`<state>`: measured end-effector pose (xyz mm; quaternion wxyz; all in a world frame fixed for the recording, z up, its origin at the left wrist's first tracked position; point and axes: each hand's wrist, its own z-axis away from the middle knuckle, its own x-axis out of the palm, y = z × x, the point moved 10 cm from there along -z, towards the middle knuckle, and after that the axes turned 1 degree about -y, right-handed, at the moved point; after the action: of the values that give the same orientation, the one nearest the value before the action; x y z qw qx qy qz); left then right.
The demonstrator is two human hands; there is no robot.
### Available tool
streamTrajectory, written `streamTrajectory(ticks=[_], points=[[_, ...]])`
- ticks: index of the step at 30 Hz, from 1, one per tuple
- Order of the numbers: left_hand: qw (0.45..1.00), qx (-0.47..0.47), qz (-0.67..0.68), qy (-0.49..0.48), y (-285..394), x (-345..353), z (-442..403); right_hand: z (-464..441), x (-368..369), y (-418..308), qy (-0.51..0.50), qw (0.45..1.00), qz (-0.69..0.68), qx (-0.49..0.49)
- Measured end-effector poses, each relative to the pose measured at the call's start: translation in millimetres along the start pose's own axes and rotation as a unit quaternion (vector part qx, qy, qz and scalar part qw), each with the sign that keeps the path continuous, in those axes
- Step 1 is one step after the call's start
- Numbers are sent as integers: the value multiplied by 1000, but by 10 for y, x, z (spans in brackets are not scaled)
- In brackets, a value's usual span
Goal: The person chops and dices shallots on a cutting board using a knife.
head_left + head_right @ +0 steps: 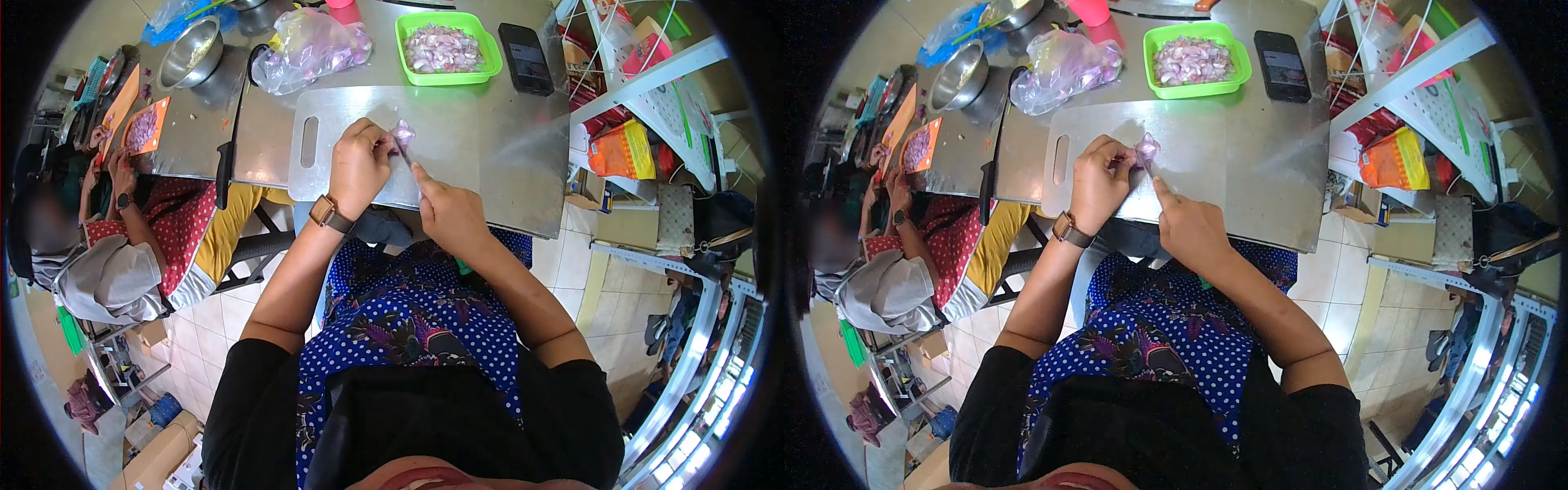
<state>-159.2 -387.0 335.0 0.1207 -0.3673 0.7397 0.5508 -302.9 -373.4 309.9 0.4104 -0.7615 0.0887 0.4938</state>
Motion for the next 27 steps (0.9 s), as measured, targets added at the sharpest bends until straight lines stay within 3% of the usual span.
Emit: streamTrajectory(ticks=[5, 11, 27], points=[[1000, -8, -25, -17, -43, 23, -3, -158, -117, -126, 34, 999, -36, -4], [999, -13, -29, -8, -32, 11, 0, -269, 94, -46, -31, 999, 17, 24], [1000, -8, -26, -14, -39, 4, -29, -298, -37, -94, 42, 998, -31, -23]])
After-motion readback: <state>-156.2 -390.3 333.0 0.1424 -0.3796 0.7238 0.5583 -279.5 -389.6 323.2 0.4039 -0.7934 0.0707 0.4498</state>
